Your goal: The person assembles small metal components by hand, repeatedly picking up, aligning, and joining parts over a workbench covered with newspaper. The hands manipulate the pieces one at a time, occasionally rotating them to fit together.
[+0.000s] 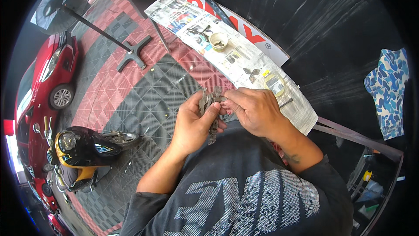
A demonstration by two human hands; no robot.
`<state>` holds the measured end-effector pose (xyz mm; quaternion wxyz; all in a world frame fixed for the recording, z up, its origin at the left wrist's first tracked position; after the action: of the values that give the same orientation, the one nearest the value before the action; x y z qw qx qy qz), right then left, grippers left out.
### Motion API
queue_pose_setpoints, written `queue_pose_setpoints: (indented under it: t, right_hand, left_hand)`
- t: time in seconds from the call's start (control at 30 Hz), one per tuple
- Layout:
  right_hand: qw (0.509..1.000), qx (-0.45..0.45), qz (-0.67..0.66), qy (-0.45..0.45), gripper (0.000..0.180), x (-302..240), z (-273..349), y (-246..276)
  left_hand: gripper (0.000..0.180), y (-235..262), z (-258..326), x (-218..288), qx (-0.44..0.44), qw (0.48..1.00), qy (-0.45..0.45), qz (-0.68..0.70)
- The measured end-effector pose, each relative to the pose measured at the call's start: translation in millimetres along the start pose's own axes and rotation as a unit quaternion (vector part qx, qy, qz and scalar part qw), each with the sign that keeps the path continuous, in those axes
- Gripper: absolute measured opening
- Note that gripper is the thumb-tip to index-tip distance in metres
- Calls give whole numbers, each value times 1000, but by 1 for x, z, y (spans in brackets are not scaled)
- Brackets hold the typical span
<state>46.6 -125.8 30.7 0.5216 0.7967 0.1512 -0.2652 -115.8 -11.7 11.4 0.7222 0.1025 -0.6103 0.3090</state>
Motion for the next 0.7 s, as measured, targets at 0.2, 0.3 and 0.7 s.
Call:
queue_pose_setpoints:
  t: [0.2,0.3,0.7]
  right_hand:
    - [1000,27,7,6,15,3,-1,1]
    - [999,30,22,18,14,5,-3,0]
    - [995,53,76,20,17,7,-12,6]
  left_hand:
    - [21,1,-3,-3,-1,1000,1,7]
    - [20,1,-3,1,0,1000,11,29]
    - [19,1,-13,3,10,999,5,42]
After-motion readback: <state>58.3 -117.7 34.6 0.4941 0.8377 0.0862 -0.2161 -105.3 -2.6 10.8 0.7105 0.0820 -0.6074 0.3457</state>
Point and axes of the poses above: each hand's wrist, its own z-axis away from the middle knuckle, its own y-axis out of the back of the hand, x = y × z, the point moved 3 cm from there along -z, towards the middle knuckle, and after that the axes turned 2 degrees about -y, right-handed, at the moved point
